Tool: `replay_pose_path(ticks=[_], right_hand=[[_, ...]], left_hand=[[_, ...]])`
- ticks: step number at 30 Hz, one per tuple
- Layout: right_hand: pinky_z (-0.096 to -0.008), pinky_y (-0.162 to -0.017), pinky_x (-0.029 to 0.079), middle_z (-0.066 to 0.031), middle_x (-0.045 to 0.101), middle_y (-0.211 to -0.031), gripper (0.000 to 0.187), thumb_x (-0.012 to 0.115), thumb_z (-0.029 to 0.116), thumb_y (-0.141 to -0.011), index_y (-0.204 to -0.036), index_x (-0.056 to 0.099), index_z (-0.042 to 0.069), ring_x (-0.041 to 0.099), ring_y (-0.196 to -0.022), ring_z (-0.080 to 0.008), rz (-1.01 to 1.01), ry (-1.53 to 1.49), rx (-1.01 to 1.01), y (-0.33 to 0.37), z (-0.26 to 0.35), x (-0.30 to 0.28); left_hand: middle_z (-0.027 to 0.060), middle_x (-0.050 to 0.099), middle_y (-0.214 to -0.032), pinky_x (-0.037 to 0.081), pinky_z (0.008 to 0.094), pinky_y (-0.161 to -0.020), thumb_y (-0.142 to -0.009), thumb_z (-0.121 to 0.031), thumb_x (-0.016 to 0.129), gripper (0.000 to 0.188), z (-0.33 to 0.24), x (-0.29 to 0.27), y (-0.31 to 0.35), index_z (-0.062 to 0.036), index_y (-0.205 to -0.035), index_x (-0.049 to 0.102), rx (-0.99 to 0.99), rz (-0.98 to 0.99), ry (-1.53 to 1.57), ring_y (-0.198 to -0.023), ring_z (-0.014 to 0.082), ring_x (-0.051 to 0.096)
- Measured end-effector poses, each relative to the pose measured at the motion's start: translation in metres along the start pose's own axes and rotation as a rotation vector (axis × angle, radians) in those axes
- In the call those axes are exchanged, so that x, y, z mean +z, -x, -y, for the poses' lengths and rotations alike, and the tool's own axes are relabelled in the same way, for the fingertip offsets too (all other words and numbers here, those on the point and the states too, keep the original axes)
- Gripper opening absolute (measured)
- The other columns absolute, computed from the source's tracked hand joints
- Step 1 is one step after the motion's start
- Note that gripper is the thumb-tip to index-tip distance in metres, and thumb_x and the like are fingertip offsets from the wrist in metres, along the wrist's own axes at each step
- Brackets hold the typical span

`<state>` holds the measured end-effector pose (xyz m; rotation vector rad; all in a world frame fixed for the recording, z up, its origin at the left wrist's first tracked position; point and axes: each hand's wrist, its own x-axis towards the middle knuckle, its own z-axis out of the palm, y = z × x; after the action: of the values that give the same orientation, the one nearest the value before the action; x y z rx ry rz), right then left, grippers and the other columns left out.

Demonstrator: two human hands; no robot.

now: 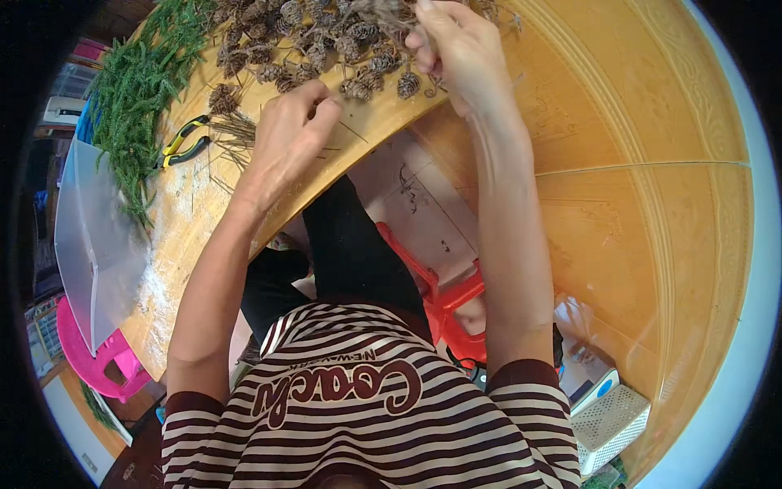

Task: Sorting through a pile of dried herbs to separate specific parts by hand.

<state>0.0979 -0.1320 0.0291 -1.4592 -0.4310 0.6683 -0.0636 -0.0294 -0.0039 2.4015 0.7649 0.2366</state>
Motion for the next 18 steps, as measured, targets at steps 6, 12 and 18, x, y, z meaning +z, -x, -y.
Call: replay_pose_path(ticks=[6, 12, 18], right_hand=[[-0.0229, -0.061, 0.046, -0.0064, 0.063, -0.087, 0.027, 0.054, 0.020, -0.095, -0.112, 0.058, 0.000, 0.057, -0.068, -0.0108, 0.072, -0.116, -0.138, 0.019, -0.019, -0.038], [-0.0201, -0.058, 0.043, -0.0050, 0.062, -0.083, 0.024, 0.053, 0.018, -0.095, -0.110, 0.059, 0.000, 0.055, -0.065, -0.0090, -0.050, -0.137, -0.159, 0.054, -0.042, -0.050], [-0.0179, -0.055, 0.040, 0.0000, 0.059, -0.074, 0.018, 0.053, 0.015, -0.095, -0.103, 0.063, 0.002, 0.050, -0.062, -0.0041, -0.022, 0.139, -0.321, 0.072, -0.051, -0.027]], left_hand=[[0.0232, 0.064, -0.081, 0.047, 0.0479, -0.072, -0.090, -0.026, 0.050, 0.029, 0.011, 0.006, -0.001, 0.0002, -0.091, 0.062, 0.070, -0.106, 0.140, -0.080, 0.0406, 0.062], [0.0256, 0.063, -0.080, 0.047, 0.0482, -0.073, -0.089, -0.031, 0.057, 0.034, 0.008, 0.012, -0.012, 0.0029, -0.089, 0.062, 0.085, -0.149, -0.043, -0.081, 0.0400, 0.062], [0.0226, 0.064, -0.077, 0.048, 0.0476, -0.071, -0.086, -0.030, 0.060, 0.033, 0.003, 0.017, -0.021, 0.0031, -0.091, 0.062, 0.086, -0.105, -0.045, -0.079, 0.0388, 0.063]])
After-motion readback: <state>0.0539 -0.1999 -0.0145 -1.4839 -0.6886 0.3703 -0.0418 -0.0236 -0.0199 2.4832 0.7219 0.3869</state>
